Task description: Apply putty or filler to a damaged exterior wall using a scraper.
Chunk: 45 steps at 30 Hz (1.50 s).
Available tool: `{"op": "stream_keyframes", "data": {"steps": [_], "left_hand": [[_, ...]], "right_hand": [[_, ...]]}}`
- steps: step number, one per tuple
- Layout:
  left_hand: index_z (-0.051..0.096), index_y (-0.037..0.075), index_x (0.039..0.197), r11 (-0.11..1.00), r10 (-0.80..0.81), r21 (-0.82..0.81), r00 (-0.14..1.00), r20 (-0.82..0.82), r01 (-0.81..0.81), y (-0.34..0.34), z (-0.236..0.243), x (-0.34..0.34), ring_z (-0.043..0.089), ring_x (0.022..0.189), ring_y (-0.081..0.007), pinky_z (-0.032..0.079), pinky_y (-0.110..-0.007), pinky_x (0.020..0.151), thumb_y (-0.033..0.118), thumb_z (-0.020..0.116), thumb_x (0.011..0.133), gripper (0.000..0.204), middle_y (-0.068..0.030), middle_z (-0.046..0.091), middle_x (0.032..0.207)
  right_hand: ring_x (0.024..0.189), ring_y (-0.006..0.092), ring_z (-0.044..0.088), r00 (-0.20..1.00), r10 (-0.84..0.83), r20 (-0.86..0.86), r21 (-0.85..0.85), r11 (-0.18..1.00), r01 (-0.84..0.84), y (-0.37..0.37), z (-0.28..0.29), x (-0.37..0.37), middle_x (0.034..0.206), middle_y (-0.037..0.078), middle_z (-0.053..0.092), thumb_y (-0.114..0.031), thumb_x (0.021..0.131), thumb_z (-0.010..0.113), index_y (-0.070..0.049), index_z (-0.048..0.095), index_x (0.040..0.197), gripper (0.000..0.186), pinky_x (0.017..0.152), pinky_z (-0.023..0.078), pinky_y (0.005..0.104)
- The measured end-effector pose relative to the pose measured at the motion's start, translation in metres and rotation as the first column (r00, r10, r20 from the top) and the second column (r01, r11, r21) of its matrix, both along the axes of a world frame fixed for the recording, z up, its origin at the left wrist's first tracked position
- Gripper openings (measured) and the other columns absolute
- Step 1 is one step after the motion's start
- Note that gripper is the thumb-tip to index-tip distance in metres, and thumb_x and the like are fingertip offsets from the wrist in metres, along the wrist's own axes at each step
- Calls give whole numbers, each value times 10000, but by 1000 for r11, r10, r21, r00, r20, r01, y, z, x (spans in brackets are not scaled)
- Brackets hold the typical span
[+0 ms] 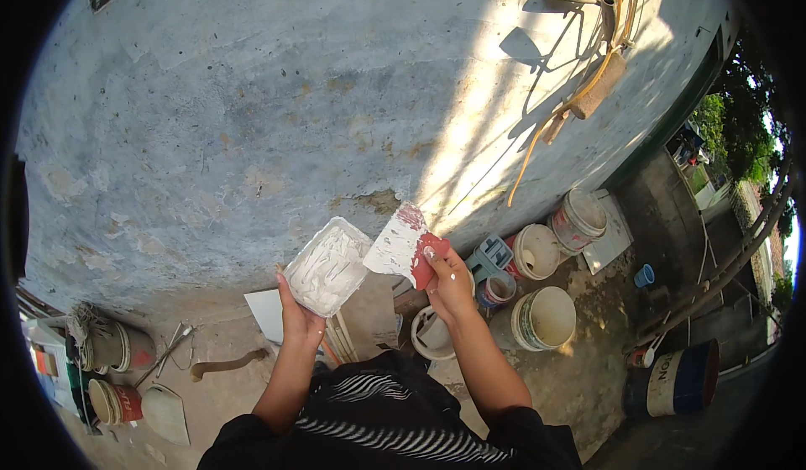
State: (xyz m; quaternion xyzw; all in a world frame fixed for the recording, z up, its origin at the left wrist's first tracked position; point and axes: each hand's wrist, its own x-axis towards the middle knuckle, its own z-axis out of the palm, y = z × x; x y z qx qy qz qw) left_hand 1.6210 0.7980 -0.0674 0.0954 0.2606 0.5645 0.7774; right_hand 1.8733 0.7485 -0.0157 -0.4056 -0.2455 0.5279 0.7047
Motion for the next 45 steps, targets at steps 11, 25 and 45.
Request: {"op": "stream_keyframes", "data": {"steps": [11, 25, 45], "left_hand": [[303, 36, 1482, 982, 173, 98, 980, -102, -164, -71, 34, 283, 392, 1385, -286, 315, -431, 1153, 599, 265, 1005, 739, -135, 390, 1503], [315, 53, 1487, 983, 124, 150, 988, -96, -109, -100, 65, 187, 401, 1376, -302, 339, -443, 1141, 663, 282, 969, 801, -134, 394, 1504], [332, 0, 1451, 993, -54, 100, 990, -132, 68, -95, 70, 41, 448, 1340, -306, 379, -438, 1113, 519, 313, 1027, 670, -176, 425, 1464]], "right_hand": [[935, 158, 647, 968, 201, -147, -95, 972, -216, 1, -50, 251, 1059, 88, 666, -27, 941, 559, 14, 610, 1155, 224, 817, 523, 283], [906, 146, 637, 995, 21, -96, -24, 999, -23, -3, -12, 194, 1041, 78, 661, -20, 934, 552, 23, 610, 1149, 227, 813, 514, 276], [881, 249, 667, 58, -609, 791, 563, 689, -456, -39, 127, 35, 1022, 57, 718, -8, 698, 694, -109, 739, 1016, 337, 823, 538, 369]]}}
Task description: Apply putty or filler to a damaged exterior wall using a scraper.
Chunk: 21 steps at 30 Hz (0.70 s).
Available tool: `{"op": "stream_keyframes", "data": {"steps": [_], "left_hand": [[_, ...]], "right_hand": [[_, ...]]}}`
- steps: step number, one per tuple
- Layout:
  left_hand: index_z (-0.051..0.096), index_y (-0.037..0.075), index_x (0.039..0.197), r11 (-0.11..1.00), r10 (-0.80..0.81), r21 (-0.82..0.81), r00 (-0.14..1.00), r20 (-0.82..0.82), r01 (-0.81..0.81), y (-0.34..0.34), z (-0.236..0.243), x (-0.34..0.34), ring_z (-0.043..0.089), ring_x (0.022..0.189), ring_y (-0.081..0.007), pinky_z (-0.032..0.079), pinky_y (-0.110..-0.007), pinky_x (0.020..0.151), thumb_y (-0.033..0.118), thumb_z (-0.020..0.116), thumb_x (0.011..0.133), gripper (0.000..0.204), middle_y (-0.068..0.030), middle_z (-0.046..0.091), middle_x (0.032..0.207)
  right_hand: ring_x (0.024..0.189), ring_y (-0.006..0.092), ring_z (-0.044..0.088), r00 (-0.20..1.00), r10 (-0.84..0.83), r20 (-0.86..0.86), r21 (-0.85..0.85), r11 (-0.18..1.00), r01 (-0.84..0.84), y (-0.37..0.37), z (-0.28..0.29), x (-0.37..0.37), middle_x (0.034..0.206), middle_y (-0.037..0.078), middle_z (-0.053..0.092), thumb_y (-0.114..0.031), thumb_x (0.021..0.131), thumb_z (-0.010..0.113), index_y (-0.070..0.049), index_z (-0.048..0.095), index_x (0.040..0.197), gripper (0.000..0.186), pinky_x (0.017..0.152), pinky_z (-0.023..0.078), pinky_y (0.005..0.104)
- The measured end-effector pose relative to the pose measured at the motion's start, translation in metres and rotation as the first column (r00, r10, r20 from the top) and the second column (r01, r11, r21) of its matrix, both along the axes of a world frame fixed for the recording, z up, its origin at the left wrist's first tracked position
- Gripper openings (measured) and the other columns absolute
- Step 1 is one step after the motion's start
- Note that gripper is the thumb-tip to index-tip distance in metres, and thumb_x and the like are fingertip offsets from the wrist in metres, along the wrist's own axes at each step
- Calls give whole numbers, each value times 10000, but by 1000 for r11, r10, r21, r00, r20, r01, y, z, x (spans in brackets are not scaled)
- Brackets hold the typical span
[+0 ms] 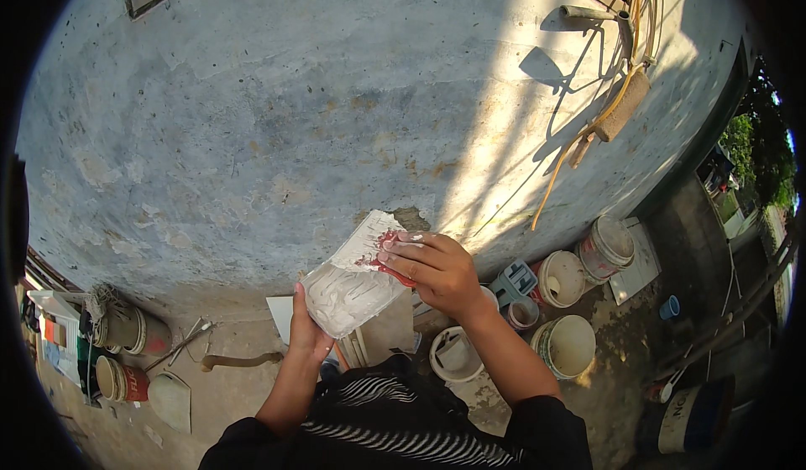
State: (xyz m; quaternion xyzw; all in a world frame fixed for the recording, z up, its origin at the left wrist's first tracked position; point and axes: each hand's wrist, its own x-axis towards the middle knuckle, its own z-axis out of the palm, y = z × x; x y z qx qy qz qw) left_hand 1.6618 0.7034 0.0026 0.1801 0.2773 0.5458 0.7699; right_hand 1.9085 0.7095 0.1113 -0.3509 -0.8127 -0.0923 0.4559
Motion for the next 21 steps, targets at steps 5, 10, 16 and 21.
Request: {"op": "stream_keyframes", "data": {"steps": [5, 10, 16, 21], "left_hand": [[401, -14, 1417, 998, -66, -12, 994, -84, 65, -13, 18, -23, 524, 1268, -317, 426, -429, 1065, 496, 331, 1001, 662, -188, 513, 1389], [431, -38, 1384, 994, -108, 0, 989, -102, 109, -27, 31, -46, 559, 1223, -316, 450, -413, 1035, 488, 352, 997, 658, -208, 547, 1342], [452, -50, 1363, 991, -132, -15, 986, -105, 132, -41, 37, -59, 576, 1200, -317, 459, -409, 1020, 485, 384, 990, 656, -214, 564, 1316], [470, -49, 1347, 987, -157, -62, 980, -124, 150, -43, 36, -61, 590, 1181, -313, 469, -409, 1007, 485, 398, 984, 650, -209, 576, 1302]], "right_hand": [[934, 219, 660, 985, 32, 170, 9, 999, -34, -6, 21, -2, 1016, 29, 717, -44, 721, 691, -131, 740, 1013, 309, 863, 534, 392], [967, 214, 655, 946, -8, 325, 63, 998, -13, -8, 24, -3, 1037, 8, 707, -86, 761, 666, -146, 728, 1041, 293, 897, 521, 392], [1019, 220, 648, 930, 80, 359, -23, 997, -77, -27, 25, -18, 1043, 2, 705, -104, 782, 667, -157, 712, 1066, 292, 941, 498, 417], [1070, 234, 636, 892, 146, 427, -76, 989, -125, -35, 24, -19, 1050, 3, 700, -125, 793, 669, -158, 704, 1079, 290, 979, 478, 435]]}}
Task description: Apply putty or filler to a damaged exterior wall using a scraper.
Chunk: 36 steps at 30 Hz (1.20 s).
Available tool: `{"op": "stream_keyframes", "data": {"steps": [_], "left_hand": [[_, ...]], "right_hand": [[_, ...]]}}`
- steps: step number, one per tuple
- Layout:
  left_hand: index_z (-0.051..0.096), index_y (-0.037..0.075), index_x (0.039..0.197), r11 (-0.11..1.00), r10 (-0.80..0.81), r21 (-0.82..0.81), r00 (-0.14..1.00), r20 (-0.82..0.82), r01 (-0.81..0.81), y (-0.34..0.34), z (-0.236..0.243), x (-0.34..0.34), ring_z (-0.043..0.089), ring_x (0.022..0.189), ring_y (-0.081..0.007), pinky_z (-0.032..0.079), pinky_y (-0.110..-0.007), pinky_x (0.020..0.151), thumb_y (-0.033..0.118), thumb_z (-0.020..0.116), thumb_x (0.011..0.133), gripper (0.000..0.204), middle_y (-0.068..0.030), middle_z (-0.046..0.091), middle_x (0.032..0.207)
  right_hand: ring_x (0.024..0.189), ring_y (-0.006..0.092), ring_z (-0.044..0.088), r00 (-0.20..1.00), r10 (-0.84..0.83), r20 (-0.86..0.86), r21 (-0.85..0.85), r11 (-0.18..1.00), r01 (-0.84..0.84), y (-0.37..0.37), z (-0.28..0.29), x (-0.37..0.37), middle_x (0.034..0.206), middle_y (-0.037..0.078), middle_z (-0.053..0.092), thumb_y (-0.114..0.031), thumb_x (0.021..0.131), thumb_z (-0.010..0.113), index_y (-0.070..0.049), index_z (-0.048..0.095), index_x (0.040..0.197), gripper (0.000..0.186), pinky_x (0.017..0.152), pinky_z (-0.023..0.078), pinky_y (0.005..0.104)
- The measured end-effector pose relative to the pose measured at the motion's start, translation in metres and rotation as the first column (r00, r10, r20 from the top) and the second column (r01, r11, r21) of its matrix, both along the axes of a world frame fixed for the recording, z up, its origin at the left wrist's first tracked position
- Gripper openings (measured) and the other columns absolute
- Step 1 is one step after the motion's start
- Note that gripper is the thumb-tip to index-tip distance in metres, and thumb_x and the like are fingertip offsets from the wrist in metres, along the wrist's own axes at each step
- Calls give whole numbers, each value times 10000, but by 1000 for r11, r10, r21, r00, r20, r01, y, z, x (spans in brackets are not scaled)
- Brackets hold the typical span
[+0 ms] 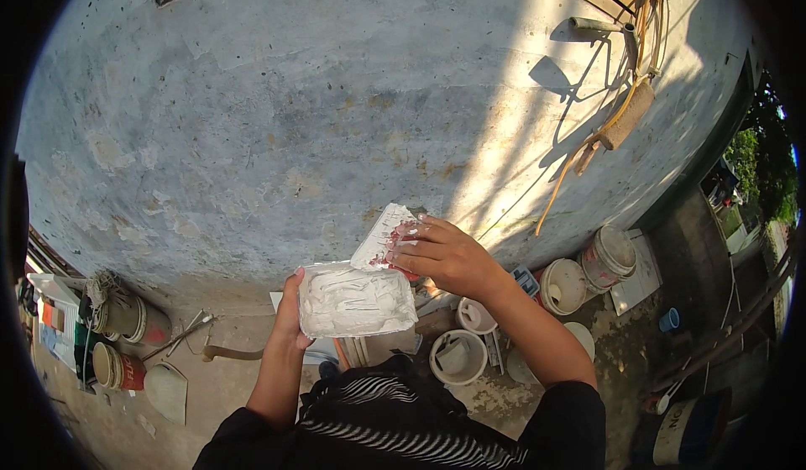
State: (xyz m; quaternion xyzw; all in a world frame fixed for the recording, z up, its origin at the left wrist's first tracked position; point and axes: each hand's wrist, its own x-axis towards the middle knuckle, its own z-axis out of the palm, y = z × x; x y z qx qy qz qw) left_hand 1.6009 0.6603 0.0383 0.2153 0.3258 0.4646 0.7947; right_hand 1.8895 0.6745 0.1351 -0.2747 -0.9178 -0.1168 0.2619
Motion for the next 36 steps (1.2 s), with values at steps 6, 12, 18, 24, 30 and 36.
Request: {"op": "stream_keyframes", "data": {"steps": [6, 12, 18, 24, 30, 36], "left_hand": [[465, -47, 1352, 999, -39, -31, 999, -4, 38, 6, 4, 8, 612, 1149, -303, 492, -397, 976, 493, 404, 980, 659, -199, 595, 1277], [487, -38, 1336, 999, -43, -16, 999, 9, 43, 17, 7, 7, 610, 1146, -293, 480, -403, 990, 469, 426, 990, 617, -195, 593, 1279], [497, -39, 1327, 997, -79, 9, 996, -51, 80, 16, 1, -1, 621, 1130, -276, 494, -384, 969, 493, 423, 979, 639, -181, 610, 1259], [476, -45, 1345, 998, -66, -1, 997, -43, 66, 20, -4, -11, 598, 1166, -290, 478, -395, 994, 478, 440, 982, 638, -196, 577, 1302], [470, -43, 1355, 999, -45, 17, 999, -19, 45, 17, -8, -7, 592, 1174, -295, 469, -399, 1004, 477, 430, 986, 639, -196, 574, 1308], [459, -41, 1366, 1000, -16, 21, 999, -44, 17, 13, -6, 10, 577, 1197, -301, 467, -404, 1008, 479, 416, 989, 644, -201, 568, 1317]], "right_hand": [[1117, 241, 618, 997, 73, 27, -115, 991, -69, -9, 2, -7, 1110, 2, 687, -75, 727, 681, -161, 707, 1076, 360, 1075, 413, 480], [1181, 234, 588, 984, 178, -6, -380, 910, -167, -6, 14, -9, 1144, 0, 678, 27, 706, 648, -178, 694, 1116, 461, 1135, 335, 516], [1091, 287, 640, 968, 120, -222, -515, 828, -221, -1, 31, -10, 1074, 57, 705, 59, 735, 635, -112, 683, 1130, 433, 1105, 383, 495], [936, 228, 678, 532, -406, -743, -659, 586, -473, 1, 5, -10, 1013, 131, 707, 15, 897, 604, 32, 649, 1088, 197, 847, 528, 355], [918, 144, 653, 248, -535, -808, -556, 551, -622, 5, -8, -1, 1037, 81, 683, -73, 954, 594, 22, 632, 1129, 203, 826, 536, 306], [965, 140, 638, 146, -569, -809, -526, 591, -612, 10, -21, 19, 1071, 81, 675, -86, 957, 598, 15, 625, 1142, 213, 843, 529, 306]]}}
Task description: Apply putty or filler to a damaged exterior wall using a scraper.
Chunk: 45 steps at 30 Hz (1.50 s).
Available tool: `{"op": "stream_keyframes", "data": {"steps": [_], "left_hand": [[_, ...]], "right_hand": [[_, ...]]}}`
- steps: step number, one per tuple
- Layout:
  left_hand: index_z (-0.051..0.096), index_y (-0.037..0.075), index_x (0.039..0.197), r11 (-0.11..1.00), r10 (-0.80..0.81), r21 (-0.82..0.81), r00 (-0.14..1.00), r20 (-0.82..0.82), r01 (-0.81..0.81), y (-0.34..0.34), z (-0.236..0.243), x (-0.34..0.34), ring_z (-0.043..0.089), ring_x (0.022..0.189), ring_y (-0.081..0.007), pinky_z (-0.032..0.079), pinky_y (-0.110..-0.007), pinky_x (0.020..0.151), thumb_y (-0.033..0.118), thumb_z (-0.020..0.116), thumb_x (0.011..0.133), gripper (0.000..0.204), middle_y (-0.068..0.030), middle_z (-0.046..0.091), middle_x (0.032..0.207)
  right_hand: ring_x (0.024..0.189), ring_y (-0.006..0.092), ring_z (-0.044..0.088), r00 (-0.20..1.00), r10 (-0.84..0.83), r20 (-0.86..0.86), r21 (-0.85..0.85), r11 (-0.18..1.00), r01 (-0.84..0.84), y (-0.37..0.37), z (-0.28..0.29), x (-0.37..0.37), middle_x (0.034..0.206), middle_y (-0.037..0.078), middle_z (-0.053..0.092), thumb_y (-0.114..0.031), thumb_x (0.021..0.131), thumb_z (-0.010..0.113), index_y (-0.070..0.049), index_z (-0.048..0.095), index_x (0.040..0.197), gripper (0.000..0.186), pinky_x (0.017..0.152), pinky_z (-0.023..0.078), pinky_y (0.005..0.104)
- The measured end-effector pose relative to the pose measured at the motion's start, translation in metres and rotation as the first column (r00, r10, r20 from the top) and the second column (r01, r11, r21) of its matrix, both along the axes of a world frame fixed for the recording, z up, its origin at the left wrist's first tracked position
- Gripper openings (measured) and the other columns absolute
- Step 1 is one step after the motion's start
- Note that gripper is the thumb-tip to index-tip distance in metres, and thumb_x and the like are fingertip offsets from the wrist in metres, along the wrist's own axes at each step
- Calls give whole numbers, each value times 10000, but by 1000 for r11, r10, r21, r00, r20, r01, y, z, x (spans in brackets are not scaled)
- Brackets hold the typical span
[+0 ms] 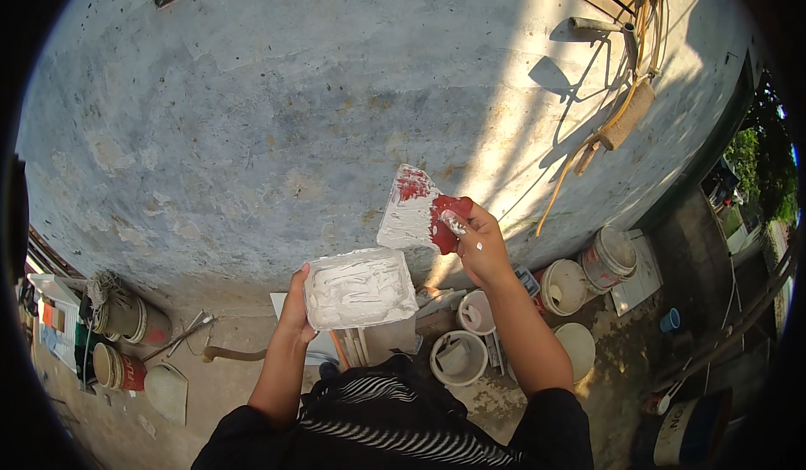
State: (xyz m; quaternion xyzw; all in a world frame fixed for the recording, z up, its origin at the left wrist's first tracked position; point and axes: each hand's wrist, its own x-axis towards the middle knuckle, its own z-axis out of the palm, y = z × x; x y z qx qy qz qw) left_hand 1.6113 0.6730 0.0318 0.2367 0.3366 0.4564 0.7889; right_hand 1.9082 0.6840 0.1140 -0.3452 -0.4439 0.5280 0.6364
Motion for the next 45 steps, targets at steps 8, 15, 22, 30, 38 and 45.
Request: {"op": "stream_keyframes", "data": {"steps": [8, 15, 22, 30, 38, 45], "left_hand": [[421, -10, 1404, 987, 160, -23, 981, 112, -159, 0, -1, 26, 541, 1246, -319, 435, -422, 1054, 481, 372, 985, 647, -185, 530, 1372], [371, 24, 1444, 971, 231, 18, 954, 191, -239, 7, -19, 51, 491, 1302, -320, 438, -475, 1055, 479, 396, 961, 664, -162, 460, 1449], [358, 41, 1460, 983, 177, -1, 948, 264, -184, 21, -31, 63, 465, 1331, -305, 392, -457, 1095, 462, 399, 965, 651, -148, 444, 1468], [354, 22, 1456, 972, 231, -6, 947, 222, -235, 38, -38, 69, 447, 1345, -302, 371, -442, 1112, 431, 438, 954, 654, -143, 442, 1468], [338, 41, 1468, 974, 224, -21, 942, 250, -226, 46, -43, 64, 447, 1346, -305, 386, -439, 1103, 437, 455, 933, 675, -145, 438, 1470], [323, 88, 1475, 976, 216, -66, 950, 227, -206, 49, -12, 73, 464, 1321, -370, 479, -610, 957, 489, 408, 943, 672, -162, 430, 1470]], "right_hand": [[937, 131, 639, 997, -71, 12, -28, 997, 71, 8, -17, 25, 1041, 69, 684, -42, 940, 610, 9, 637, 1102, 172, 848, 521, 286], [920, 110, 627, 992, -80, -95, -90, 993, 71, 21, -44, 24, 1017, 52, 679, -54, 943, 618, 9, 640, 1102, 173, 814, 511, 266], [806, 78, 621, 967, -157, 200, -37, 985, 168, 38, -67, 25, 926, 32, 684, -45, 935, 631, 8, 667, 1065, 145, 729, 512, 243], [772, 107, 624, 777, -92, 623, 60, 996, 70, 50, -69, 28, 897, 81, 674, -30, 896, 632, 0, 661, 1065, 174, 699, 513, 256], [782, 222, 654, 646, -163, 746, 193, 981, 24, 52, -57, 11, 924, 129, 673, -36, 861, 634, -22, 667, 1066, 209, 684, 520, 311], [768, 260, 586, 420, -723, 549, 816, 573, -81, 59, -60, -17, 1001, 52, 687, -18, 736, 683, -106, 716, 1024, 302, 686, 481, 356]]}}
